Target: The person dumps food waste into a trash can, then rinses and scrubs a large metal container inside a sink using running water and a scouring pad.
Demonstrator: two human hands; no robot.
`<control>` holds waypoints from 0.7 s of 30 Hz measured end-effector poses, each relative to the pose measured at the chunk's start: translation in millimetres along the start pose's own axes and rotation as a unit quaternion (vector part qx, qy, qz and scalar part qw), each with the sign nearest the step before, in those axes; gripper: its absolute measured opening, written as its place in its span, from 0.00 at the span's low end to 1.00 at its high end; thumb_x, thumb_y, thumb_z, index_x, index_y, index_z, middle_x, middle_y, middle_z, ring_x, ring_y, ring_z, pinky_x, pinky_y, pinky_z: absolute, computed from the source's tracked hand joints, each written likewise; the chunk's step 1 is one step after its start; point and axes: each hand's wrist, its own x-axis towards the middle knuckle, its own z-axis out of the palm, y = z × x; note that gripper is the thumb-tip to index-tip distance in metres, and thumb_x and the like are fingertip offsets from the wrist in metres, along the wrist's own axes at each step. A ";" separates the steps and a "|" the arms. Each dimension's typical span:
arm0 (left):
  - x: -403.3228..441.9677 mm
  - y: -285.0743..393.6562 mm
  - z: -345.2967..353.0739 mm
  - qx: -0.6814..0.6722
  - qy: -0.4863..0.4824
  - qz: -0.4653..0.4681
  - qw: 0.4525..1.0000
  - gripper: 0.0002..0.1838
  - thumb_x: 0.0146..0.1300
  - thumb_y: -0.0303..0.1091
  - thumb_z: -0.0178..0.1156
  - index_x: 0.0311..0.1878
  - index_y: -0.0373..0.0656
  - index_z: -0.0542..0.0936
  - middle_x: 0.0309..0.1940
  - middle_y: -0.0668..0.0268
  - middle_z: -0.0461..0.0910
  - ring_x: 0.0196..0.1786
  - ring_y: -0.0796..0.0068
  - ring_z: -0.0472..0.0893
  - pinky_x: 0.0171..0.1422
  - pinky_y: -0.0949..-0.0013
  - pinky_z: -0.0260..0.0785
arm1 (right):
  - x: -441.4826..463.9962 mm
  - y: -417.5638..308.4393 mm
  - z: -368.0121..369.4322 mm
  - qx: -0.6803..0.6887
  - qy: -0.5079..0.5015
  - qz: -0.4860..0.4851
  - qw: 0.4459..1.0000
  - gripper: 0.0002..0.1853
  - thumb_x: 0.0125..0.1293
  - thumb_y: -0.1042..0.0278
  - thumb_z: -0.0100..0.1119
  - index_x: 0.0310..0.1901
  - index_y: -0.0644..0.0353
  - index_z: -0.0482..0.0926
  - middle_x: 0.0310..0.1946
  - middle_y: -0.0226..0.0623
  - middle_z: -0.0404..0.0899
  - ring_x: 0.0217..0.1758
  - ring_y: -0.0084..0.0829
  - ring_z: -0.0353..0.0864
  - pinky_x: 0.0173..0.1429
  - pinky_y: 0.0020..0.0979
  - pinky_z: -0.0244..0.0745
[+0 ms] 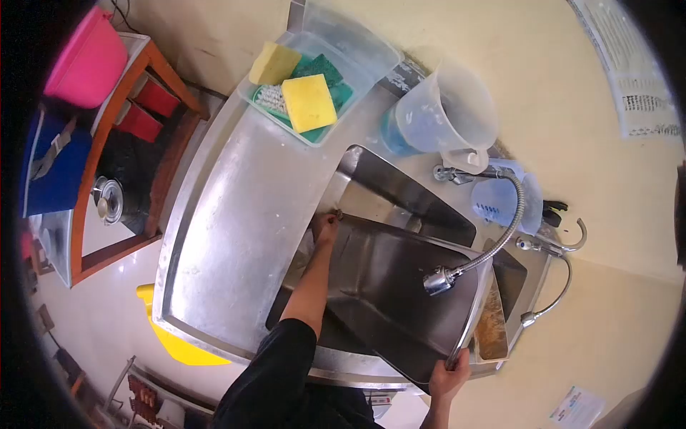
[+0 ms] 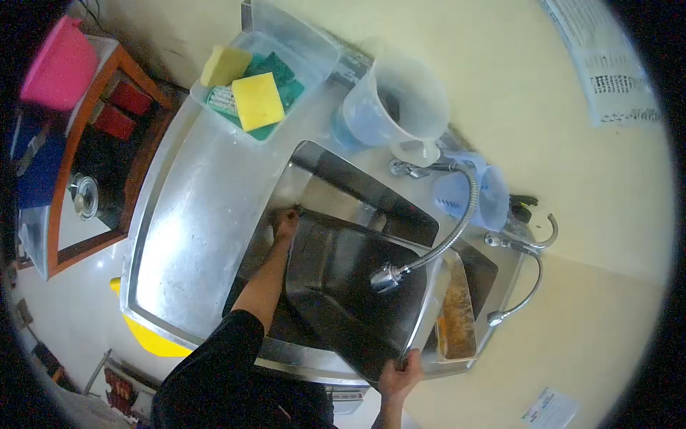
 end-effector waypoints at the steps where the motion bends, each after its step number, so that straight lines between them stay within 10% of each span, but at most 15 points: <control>1: 2.2 -0.1 -2.1 0.012 -0.003 -0.005 1.000 0.10 0.57 0.35 0.67 0.39 0.41 0.88 0.39 0.51 0.85 0.47 0.50 0.84 0.53 0.54 0.76 | -0.8 1.4 -0.7 -0.005 -0.001 -0.007 1.000 0.08 0.50 0.83 0.51 0.28 0.60 0.64 0.18 0.27 0.58 0.22 0.18 0.58 0.26 0.27 0.54; 8: 21.6 19.8 -32.7 -0.012 -0.140 -0.021 0.990 0.14 0.61 0.39 0.66 0.45 0.40 0.86 0.42 0.55 0.86 0.45 0.59 0.84 0.54 0.56 0.77 | -1.7 17.8 -2.1 -0.002 -0.013 -0.011 1.000 0.08 0.49 0.84 0.51 0.29 0.60 0.66 0.19 0.25 0.60 0.23 0.18 0.58 0.27 0.26 0.55; 11: 28.4 -2.1 -13.9 -0.018 -0.097 0.008 0.995 0.11 0.56 0.37 0.69 0.41 0.43 0.88 0.38 0.55 0.87 0.43 0.55 0.86 0.52 0.57 0.77 | -1.4 13.0 -0.3 0.015 -0.008 0.017 1.000 0.06 0.46 0.81 0.53 0.28 0.62 0.68 0.18 0.41 0.66 0.21 0.29 0.65 0.27 0.33 0.63; 21: 47.6 11.4 -29.8 -0.057 -0.188 0.071 0.978 0.12 0.50 0.36 0.73 0.37 0.44 0.89 0.38 0.54 0.84 0.43 0.55 0.84 0.53 0.57 0.77 | -2.3 4.8 -1.3 -0.007 -0.025 0.007 1.000 0.07 0.47 0.82 0.51 0.29 0.63 0.69 0.17 0.35 0.65 0.20 0.26 0.63 0.27 0.30 0.60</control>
